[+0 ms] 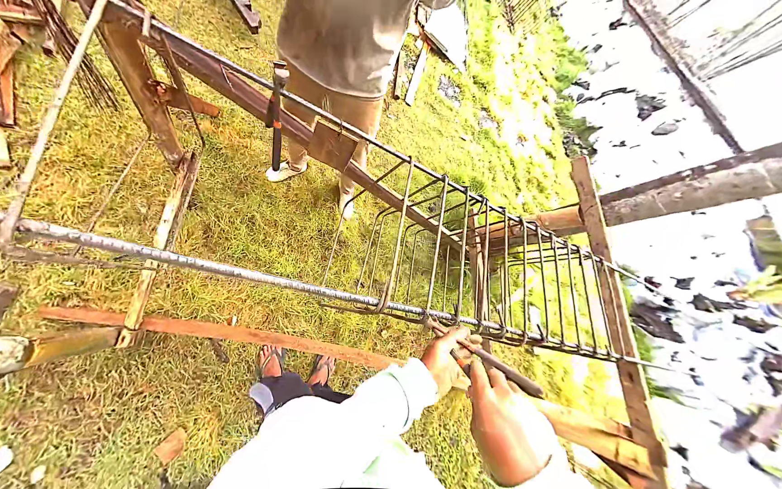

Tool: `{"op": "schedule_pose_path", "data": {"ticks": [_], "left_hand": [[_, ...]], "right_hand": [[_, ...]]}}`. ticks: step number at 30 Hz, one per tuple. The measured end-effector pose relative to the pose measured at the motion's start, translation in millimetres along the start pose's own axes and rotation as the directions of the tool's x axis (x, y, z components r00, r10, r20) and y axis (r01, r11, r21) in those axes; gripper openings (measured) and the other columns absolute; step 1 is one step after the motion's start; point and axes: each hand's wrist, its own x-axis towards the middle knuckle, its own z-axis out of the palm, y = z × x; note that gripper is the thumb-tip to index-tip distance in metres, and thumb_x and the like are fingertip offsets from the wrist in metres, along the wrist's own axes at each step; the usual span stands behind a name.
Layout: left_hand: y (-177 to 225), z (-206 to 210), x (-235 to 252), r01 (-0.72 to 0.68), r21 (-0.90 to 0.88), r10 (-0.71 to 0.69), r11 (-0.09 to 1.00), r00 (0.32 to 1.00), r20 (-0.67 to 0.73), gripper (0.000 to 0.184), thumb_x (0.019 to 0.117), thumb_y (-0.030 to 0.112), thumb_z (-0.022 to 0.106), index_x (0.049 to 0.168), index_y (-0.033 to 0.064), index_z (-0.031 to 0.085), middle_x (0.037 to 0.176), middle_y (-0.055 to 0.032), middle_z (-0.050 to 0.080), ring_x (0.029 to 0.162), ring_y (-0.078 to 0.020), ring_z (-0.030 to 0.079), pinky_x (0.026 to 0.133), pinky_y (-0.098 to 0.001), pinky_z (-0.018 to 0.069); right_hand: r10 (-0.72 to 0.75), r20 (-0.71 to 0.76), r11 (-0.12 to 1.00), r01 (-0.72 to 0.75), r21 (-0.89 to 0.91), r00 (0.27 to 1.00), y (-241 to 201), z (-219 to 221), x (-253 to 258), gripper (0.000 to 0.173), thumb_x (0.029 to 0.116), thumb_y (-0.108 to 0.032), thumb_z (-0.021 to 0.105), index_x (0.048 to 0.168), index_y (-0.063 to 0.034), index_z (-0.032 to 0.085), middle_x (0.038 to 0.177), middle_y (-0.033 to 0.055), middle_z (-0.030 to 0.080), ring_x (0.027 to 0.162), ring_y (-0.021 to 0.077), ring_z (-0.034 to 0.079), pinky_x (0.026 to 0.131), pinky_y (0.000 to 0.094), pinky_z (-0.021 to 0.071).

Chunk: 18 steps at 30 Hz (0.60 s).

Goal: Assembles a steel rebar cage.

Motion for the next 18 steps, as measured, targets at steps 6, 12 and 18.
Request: {"op": "schedule_pose_path", "data": {"ticks": [6, 12, 18], "left_hand": [[6, 7, -7, 0.064, -0.019, -0.064, 0.998, 0.998, -0.024, 0.03, 0.1122, 0.026, 0.039, 0.113, 0.0025, 0.057, 0.092, -0.0096, 0.069, 0.082, -0.0179, 0.069, 0.075, -0.0331, 0.0578], [2, 6, -6, 0.081, -0.042, -0.082, 0.996, 0.996, -0.021, 0.027, 0.1111, 0.026, 0.043, 0.113, 0.0025, 0.057, 0.095, -0.0102, 0.069, 0.082, -0.0183, 0.069, 0.074, -0.0337, 0.0581], [3, 12, -6, 0.05, -0.028, -0.052, 0.998, 0.997, -0.062, 0.034, 0.1117, 0.03, 0.042, 0.113, -0.0004, 0.056, 0.094, -0.0135, 0.069, 0.082, -0.0223, 0.07, 0.073, -0.0378, 0.0601]], "right_hand": [[-0.077, -0.127, 0.997, 0.073, -0.037, 0.989, 14, 13, -1, 0.036, 0.0898, -0.001, 0.069, 0.126, 0.0006, 0.068, 0.109, 0.0239, 0.07, 0.098, 0.0426, 0.072, 0.075, 0.0534, 0.0609], [-0.117, -0.096, 0.993, 0.114, -0.039, 0.989, 33, 15, 4, 0.043, 0.0879, -0.003, 0.069, 0.13, -0.0055, 0.068, 0.11, 0.0226, 0.07, 0.098, 0.042, 0.071, 0.076, 0.0541, 0.0603], [-0.112, -0.162, 0.994, 0.11, -0.023, 0.98, 39, 17, 6, 0.033, 0.0887, -0.004, 0.068, 0.122, -0.0044, 0.069, 0.108, 0.0224, 0.069, 0.098, 0.0439, 0.069, 0.074, 0.0551, 0.0596]]}}
